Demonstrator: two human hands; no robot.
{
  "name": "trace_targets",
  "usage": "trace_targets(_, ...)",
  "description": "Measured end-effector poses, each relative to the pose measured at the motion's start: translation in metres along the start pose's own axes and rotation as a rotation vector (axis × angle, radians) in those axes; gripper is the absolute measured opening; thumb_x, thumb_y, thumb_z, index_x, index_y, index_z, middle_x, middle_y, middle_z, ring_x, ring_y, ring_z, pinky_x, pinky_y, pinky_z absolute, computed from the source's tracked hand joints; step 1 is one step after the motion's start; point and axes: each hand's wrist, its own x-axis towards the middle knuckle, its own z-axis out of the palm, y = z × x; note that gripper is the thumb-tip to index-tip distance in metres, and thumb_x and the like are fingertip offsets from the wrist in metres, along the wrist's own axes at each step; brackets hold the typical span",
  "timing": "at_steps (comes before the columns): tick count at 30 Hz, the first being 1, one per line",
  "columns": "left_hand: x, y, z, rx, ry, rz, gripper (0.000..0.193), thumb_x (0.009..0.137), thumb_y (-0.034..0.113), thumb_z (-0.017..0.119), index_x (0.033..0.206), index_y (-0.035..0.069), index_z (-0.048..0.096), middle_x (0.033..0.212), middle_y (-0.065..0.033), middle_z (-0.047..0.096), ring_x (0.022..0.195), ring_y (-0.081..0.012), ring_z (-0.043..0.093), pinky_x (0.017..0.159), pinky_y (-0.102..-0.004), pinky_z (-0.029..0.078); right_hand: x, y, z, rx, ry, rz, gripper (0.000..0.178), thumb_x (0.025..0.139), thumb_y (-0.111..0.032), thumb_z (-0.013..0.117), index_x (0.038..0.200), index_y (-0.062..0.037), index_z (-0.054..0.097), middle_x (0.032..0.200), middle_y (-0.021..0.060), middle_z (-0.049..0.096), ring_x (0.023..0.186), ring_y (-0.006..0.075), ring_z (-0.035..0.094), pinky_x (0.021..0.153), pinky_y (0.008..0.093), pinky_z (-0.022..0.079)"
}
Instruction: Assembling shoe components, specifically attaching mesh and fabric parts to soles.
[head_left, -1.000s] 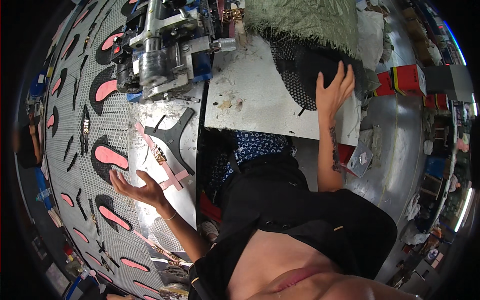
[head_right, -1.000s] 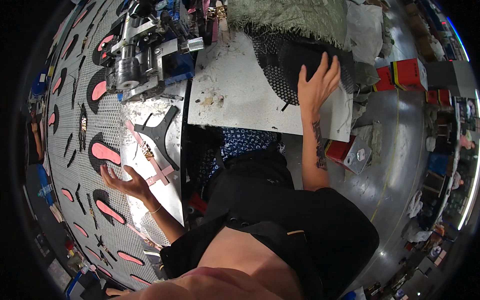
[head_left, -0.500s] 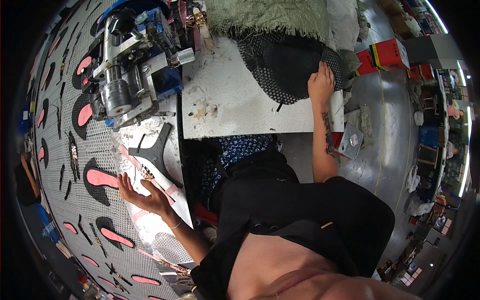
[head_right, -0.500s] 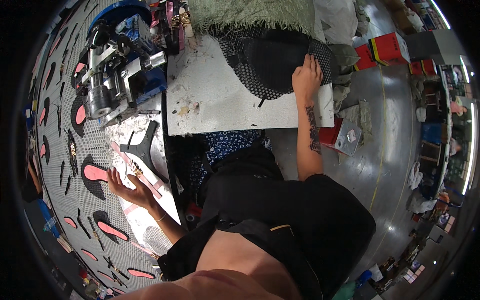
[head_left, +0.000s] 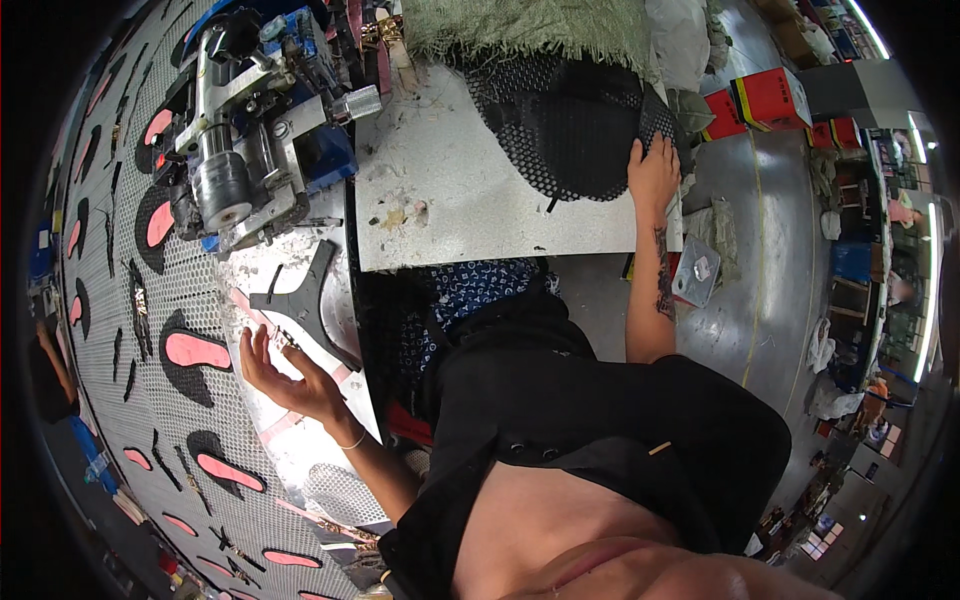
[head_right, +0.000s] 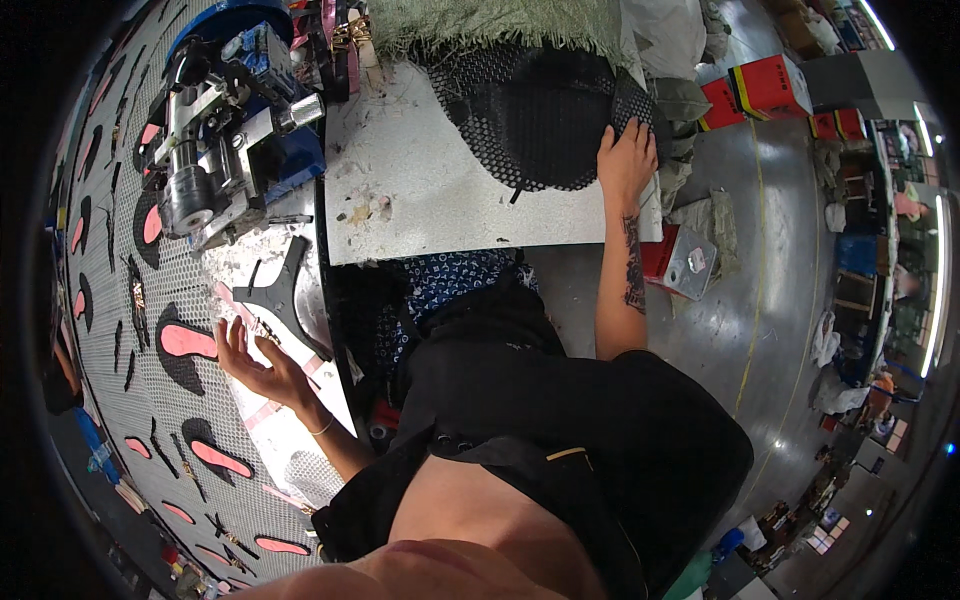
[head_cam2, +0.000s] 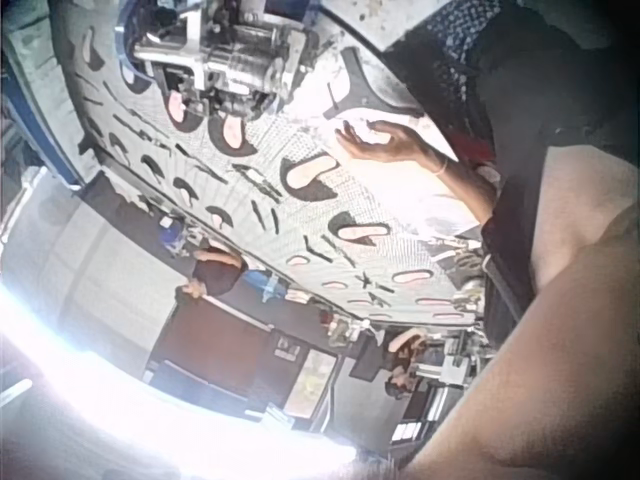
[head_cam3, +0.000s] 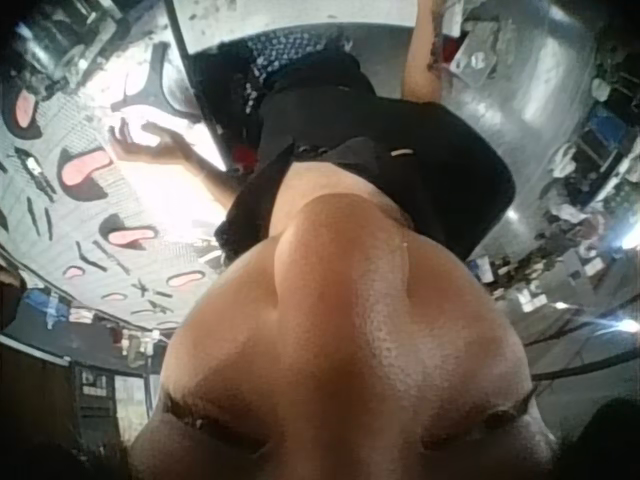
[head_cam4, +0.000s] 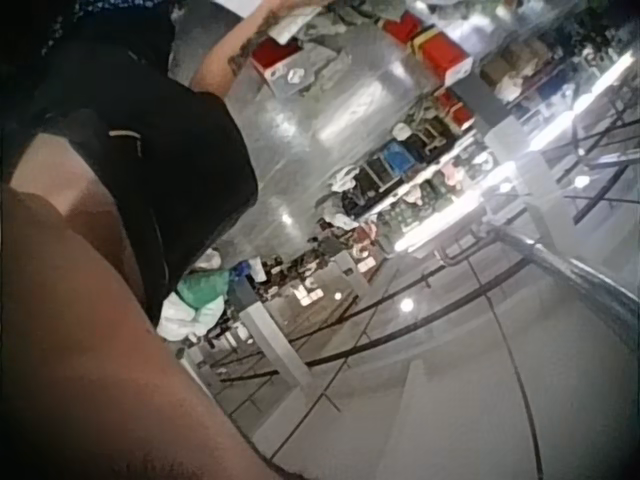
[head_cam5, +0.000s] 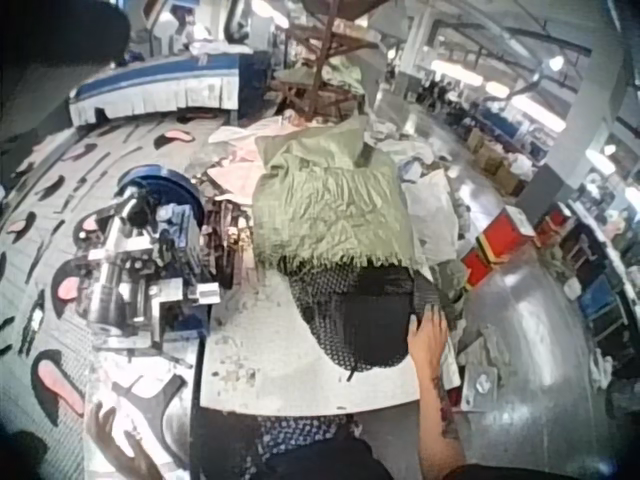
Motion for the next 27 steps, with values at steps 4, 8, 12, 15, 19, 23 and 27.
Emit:
trace_targets(4,-0.003,-0.001,-0.002,-0.022,-0.003,-0.01,0.044,0.09,-0.003,0.049,0.134,-0.004,0.041,0.129,-0.0183,0.047,0.108,-0.0292,0.059,0.094,-0.0399,0.049,0.029,-0.002,-0.032,0.187,-0.425,0.252,0.032,0.093,-0.03,0.053,0.106,-0.004,0.067,0.097,0.0189,0.069,0.089,0.037,0.066,0.074,0.0472,0.053)
trace_targets(8,-0.006,0.008,0.005,-0.082,-0.024,-0.029,0.043,0.087,-0.008,0.047,0.13,-0.005,0.046,0.125,-0.0185,0.051,0.107,-0.0284,0.06,0.092,-0.0379,0.049,0.069,0.007,-0.092,0.164,-0.226,0.399,0.026,0.093,-0.024,0.054,0.096,-0.0017,0.067,0.095,0.0166,0.07,0.084,0.0348,0.068,0.069,0.0442,0.054)
trace_targets(12,-0.007,0.031,0.017,-0.154,-0.095,0.005,0.043,0.08,-0.014,0.048,0.122,-0.006,0.053,0.115,-0.0175,0.06,0.104,-0.0285,0.06,0.092,-0.0357,0.047,0.096,-0.013,-0.154,0.973,0.071,0.391,0.017,0.095,-0.014,0.055,0.095,-0.0008,0.065,0.09,0.0086,0.071,0.078,0.0203,0.068,0.064,0.0358,0.054)
trace_targets(15,-0.006,0.052,0.019,-0.246,-0.315,0.038,0.04,0.077,-0.011,0.055,0.116,-0.004,0.058,0.109,-0.0192,0.063,0.103,-0.0319,0.06,0.093,-0.0374,0.045,0.094,-0.051,-0.183,1.963,-0.122,0.672,0.013,0.096,-0.01,0.055,0.099,-0.001,0.064,0.092,0.0059,0.068,0.078,0.0129,0.065,0.064,0.029,0.054)
trace_targets(19,0.003,0.096,0.039,-0.384,-0.548,0.222,0.058,0.074,-0.002,0.07,0.129,0.003,0.052,0.134,-0.0222,0.048,0.121,-0.0375,0.05,0.1,-0.0422,0.041,0.033,-0.116,-0.192,2.397,-0.874,0.967,0.023,0.094,-0.013,0.054,0.114,-0.0012,0.056,0.092,0.007,0.065,0.075,0.0171,0.064,0.066,0.032,0.056)
trace_targets(23,0.01,0.122,0.045,-0.296,-0.673,0.453,0.067,0.07,0.006,0.073,0.133,0.011,0.051,0.146,-0.0182,0.038,0.135,-0.0366,0.037,0.111,-0.0493,0.03,-0.068,-0.138,-0.17,1.627,-0.802,-0.566,0.043,0.095,-0.013,0.046,0.136,-0.0007,0.042,0.14,0.0096,0.046,0.123,0.0231,0.05,0.106,0.0354,0.039)
trace_targets(27,0.016,0.109,0.034,-0.121,-0.618,0.578,0.054,0.077,0.004,0.058,0.13,0.01,0.054,0.14,-0.0138,0.049,0.129,-0.0275,0.046,0.109,-0.0474,0.034,-0.057,-0.141,-0.191,1.863,-0.869,-0.458,0.041,0.095,-0.018,0.049,0.133,-0.0029,0.05,0.142,0.0141,0.046,0.132,0.027,0.042,0.111,0.0397,0.031)
